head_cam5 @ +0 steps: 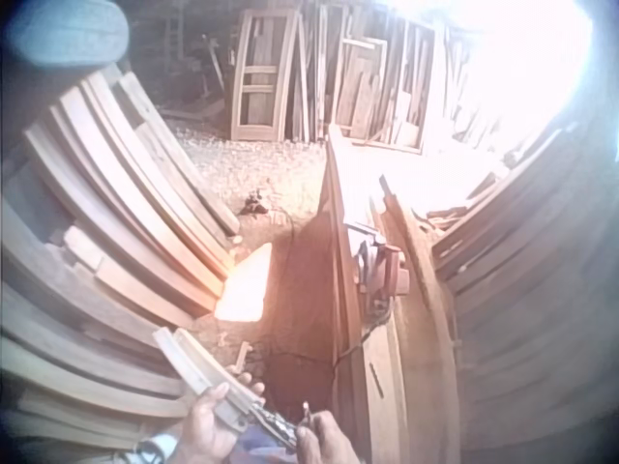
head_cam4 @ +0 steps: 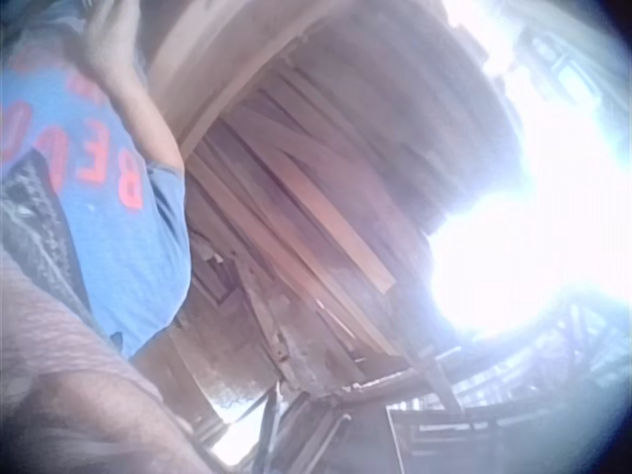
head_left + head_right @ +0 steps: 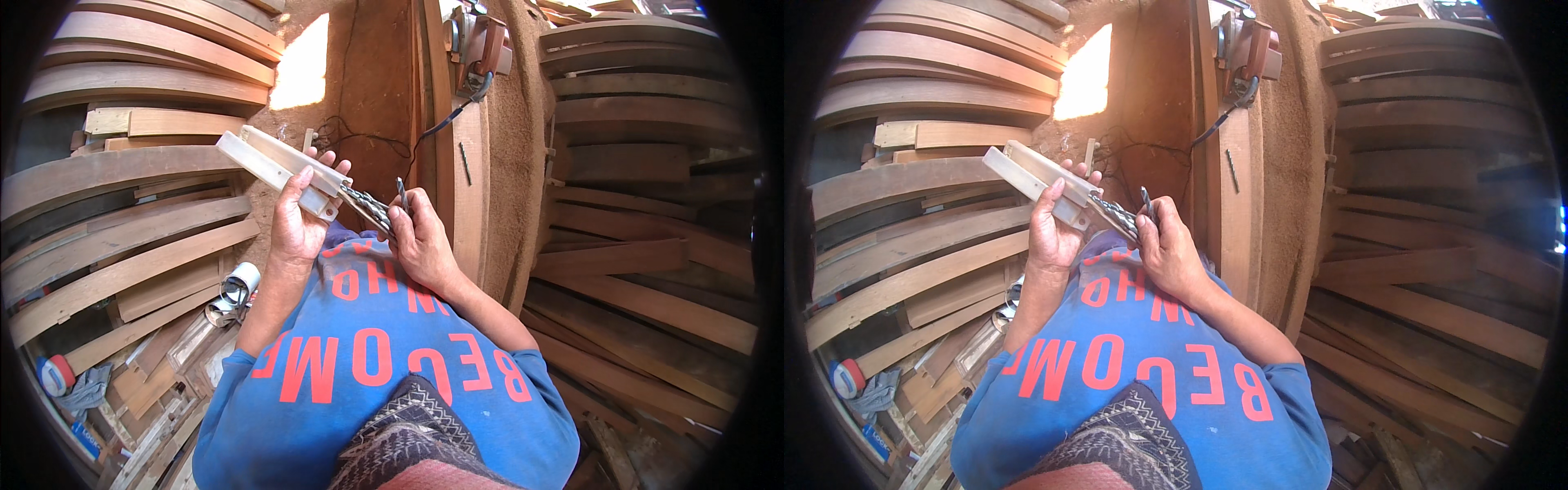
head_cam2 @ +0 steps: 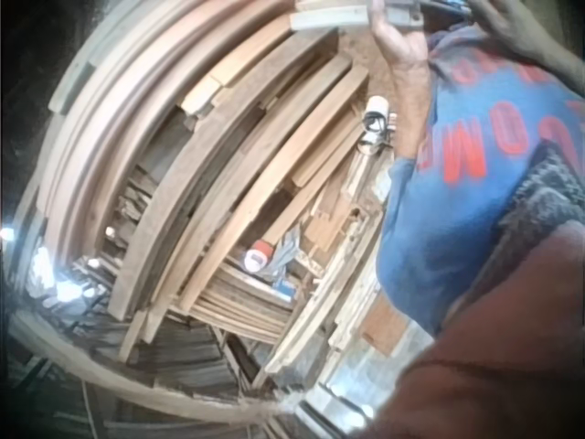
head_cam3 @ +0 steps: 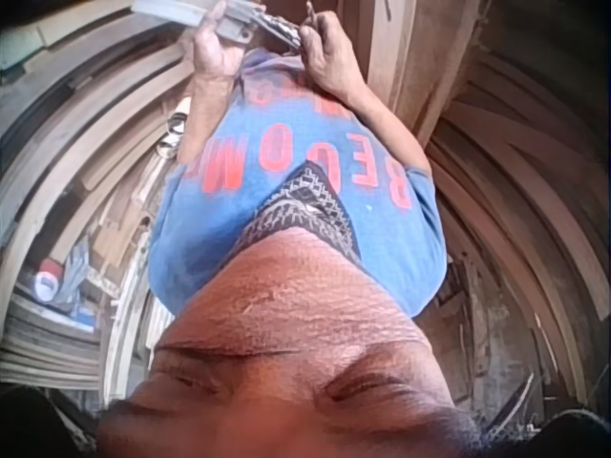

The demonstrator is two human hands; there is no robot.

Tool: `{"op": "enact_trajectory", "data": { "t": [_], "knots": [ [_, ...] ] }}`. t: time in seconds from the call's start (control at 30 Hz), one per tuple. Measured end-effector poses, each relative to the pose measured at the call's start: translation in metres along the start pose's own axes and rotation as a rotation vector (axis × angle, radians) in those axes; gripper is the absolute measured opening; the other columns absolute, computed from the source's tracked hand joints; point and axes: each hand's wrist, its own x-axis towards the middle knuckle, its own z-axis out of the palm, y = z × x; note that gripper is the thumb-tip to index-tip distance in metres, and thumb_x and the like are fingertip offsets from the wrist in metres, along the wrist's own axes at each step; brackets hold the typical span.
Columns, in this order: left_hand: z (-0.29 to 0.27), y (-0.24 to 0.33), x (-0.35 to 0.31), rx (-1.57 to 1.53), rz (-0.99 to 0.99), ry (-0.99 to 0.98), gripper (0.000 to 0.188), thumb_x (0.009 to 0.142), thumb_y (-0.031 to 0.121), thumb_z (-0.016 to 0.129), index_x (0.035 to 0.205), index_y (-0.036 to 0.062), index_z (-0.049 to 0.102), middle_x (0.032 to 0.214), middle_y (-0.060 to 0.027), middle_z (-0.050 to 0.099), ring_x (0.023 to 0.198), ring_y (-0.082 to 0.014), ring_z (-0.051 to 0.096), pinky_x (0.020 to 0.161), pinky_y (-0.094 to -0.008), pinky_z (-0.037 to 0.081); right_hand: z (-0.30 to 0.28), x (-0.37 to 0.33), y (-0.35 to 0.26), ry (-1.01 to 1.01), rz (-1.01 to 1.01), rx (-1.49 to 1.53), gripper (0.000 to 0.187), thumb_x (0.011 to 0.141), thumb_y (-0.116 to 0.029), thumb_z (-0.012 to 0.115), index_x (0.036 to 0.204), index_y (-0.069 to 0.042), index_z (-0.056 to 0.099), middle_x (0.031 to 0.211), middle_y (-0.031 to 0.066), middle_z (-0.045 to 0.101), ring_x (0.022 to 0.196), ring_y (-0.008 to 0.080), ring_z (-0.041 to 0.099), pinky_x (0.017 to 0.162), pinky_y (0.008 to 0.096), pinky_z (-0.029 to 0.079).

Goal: The person assembles a white plastic component with metal screws, then uses a hand plane to smooth a wooden plank on a workbench. The person also uses a metal ruler to measure the plank.

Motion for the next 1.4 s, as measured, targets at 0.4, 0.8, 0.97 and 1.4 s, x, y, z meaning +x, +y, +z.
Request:
{"op": "enact_trajectory", "data": {
  "t": [0.4, 0.8, 0.97, 1.4],
  "knots": [
    [0.001, 0.001, 0.002, -0.047, -0.018, -0.015, 0.040, 0.104, 0.016, 0.058, 0.142, 0.0080, 0.050, 0.141, -0.0168, 0.061, 0.133, -0.0382, 0.059, 0.103, -0.0500, 0.057, 0.000, -0.002, -0.004, 0.060, -0.157, -0.128, 0.009, 0.108, -0.010, 0.051, 0.110, -0.002, 0.048, 0.077, 0.0138, 0.060, 0.066, 0.0237, 0.061, 0.063, 0.0397, 0.049],
    [0.005, -0.011, -0.006, -0.028, -0.105, 0.013, 0.038, 0.106, 0.019, 0.056, 0.143, 0.0105, 0.048, 0.144, -0.0148, 0.059, 0.131, -0.0358, 0.061, 0.101, -0.0485, 0.058, 0.003, 0.006, -0.012, 0.079, -0.209, -0.200, 0.009, 0.109, -0.011, 0.049, 0.109, -0.003, 0.044, 0.072, 0.0130, 0.061, 0.058, 0.0212, 0.060, 0.056, 0.0385, 0.048],
    [0.008, -0.012, -0.007, 0.010, -0.086, 0.008, 0.039, 0.107, 0.020, 0.056, 0.144, 0.0119, 0.046, 0.144, -0.0149, 0.059, 0.129, -0.0368, 0.062, 0.100, -0.0495, 0.058, 0.003, 0.010, -0.012, 0.049, -0.174, -0.152, 0.009, 0.110, -0.012, 0.047, 0.108, -0.003, 0.044, 0.071, 0.0123, 0.061, 0.055, 0.0184, 0.058, 0.053, 0.0364, 0.046],
    [0.017, -0.013, -0.012, -0.015, -0.147, 0.027, 0.039, 0.107, 0.022, 0.058, 0.142, 0.0104, 0.048, 0.144, -0.0152, 0.059, 0.131, -0.0399, 0.060, 0.107, -0.0566, 0.054, 0.007, 0.011, -0.013, -0.018, -0.080, -0.015, 0.012, 0.111, -0.014, 0.046, 0.107, -0.003, 0.043, 0.073, 0.0090, 0.061, 0.054, 0.0135, 0.059, 0.049, 0.0320, 0.048]
  ]
}}
